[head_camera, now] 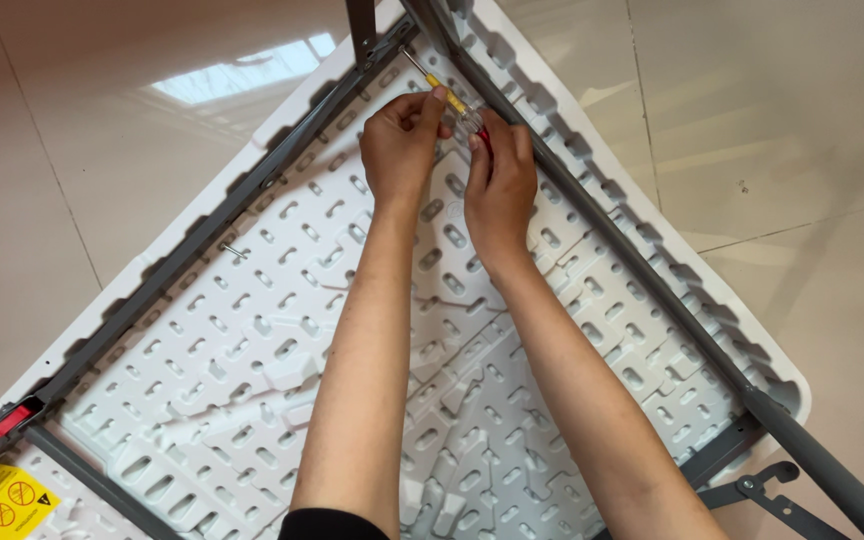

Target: The person uses a screwdriver to fasten screws into the metal frame of an overturned bed base. They repeatedly pick up screws from the floor and tighten them at various points along the frame's perimeter.

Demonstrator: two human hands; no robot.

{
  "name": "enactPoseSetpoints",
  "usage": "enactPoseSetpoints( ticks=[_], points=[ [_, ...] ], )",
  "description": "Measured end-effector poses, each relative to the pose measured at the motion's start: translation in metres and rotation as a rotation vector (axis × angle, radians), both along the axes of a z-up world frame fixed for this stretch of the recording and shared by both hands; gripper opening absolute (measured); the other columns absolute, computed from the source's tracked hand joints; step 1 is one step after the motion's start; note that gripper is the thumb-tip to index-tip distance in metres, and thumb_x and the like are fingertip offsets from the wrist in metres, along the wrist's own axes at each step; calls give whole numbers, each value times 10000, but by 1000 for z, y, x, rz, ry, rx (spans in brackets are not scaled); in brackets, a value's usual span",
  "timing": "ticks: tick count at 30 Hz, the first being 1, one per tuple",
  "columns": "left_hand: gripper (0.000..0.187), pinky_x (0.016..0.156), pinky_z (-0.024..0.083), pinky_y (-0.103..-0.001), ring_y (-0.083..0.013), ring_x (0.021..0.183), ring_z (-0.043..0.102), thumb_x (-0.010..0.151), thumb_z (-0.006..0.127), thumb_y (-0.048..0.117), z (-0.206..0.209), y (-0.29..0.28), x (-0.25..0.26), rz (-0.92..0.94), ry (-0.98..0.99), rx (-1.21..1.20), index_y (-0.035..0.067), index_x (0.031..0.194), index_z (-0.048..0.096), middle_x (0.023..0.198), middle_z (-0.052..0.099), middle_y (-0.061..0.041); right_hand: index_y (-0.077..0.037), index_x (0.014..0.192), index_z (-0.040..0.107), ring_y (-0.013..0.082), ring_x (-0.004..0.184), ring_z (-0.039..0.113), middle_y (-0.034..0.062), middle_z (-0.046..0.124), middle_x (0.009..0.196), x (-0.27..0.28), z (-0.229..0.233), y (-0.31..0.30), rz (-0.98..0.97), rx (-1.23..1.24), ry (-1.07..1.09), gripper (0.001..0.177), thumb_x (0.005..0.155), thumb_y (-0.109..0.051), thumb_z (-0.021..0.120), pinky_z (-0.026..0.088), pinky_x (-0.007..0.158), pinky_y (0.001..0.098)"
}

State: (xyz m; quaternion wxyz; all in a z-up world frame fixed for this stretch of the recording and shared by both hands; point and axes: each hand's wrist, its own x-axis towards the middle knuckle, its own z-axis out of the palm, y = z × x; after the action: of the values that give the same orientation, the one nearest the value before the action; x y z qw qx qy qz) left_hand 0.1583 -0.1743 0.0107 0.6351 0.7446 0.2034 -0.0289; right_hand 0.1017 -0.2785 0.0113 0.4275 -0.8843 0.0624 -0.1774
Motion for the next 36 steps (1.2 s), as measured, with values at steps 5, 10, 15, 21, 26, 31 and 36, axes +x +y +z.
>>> enactPoseSetpoints(
  ticks=[5, 10, 15, 21, 26, 31, 36],
  points=[
    [444, 510, 438, -241, -76, 499, 613, 798, 768, 555, 17, -10, -3, -8, 84, 279, 124, 690, 779, 575, 697, 38, -27, 1291, 671, 225, 810, 638, 106, 611, 987, 0, -1, -2, 2, 34, 22, 264, 1035, -70, 626, 520, 731, 349],
    [394, 518, 462, -244, -62, 498, 632, 785, 767, 519, 15, -10, 2, 8, 111, 219, 149, 650, 770, 561, 705, 70, -14, 1287, 646, 215, 874, 652, 109, 610, 1032, -2, 2, -3, 58, 59, -56, 256, 1034, -54, 628, 534, 775, 336],
    [408, 529, 448, -255, -75, 501, 611, 815, 768, 491, 9, -9, 1, 2, 79, 194, 128, 629, 747, 553, 690, 48, 11, 1138, 581, 251, 844, 613, 154, 543, 1035, -11, 10, -12, 69, 16, -64, 169, 1036, -98, 659, 513, 743, 367],
    [420, 477, 421, -272, -86, 452, 581, 834, 756, 504, 3, -12, -4, 41, -18, 297, 142, 622, 741, 511, 651, 48, -17, 1029, 590, 286, 762, 633, 117, 593, 981, -4, 5, -21, 71, -175, 10, 159, 1033, -136, 695, 488, 640, 404],
    [470, 447, 403, -290, -115, 423, 576, 806, 775, 560, 10, -20, -7, 34, -41, 442, 140, 598, 734, 475, 620, 33, -8, 1046, 553, 296, 742, 639, 123, 570, 993, -6, 1, -27, 136, -208, -125, 203, 994, -81, 735, 495, 614, 395],
    [407, 460, 434, -286, -119, 449, 621, 779, 781, 528, 13, -20, -6, 28, -40, 390, 158, 609, 756, 498, 656, 49, -17, 1060, 549, 296, 789, 650, 132, 555, 1016, -4, 5, -29, 177, -213, -183, 229, 968, -32, 758, 507, 651, 387],
    [385, 499, 446, -285, -105, 484, 602, 814, 758, 481, 5, -11, -4, -16, 18, 295, 138, 642, 764, 541, 672, 36, -32, 1001, 565, 263, 678, 598, 96, 563, 887, -5, 11, -23, 98, -197, -99, 286, 890, -119, 814, 476, 582, 379]
  ],
)
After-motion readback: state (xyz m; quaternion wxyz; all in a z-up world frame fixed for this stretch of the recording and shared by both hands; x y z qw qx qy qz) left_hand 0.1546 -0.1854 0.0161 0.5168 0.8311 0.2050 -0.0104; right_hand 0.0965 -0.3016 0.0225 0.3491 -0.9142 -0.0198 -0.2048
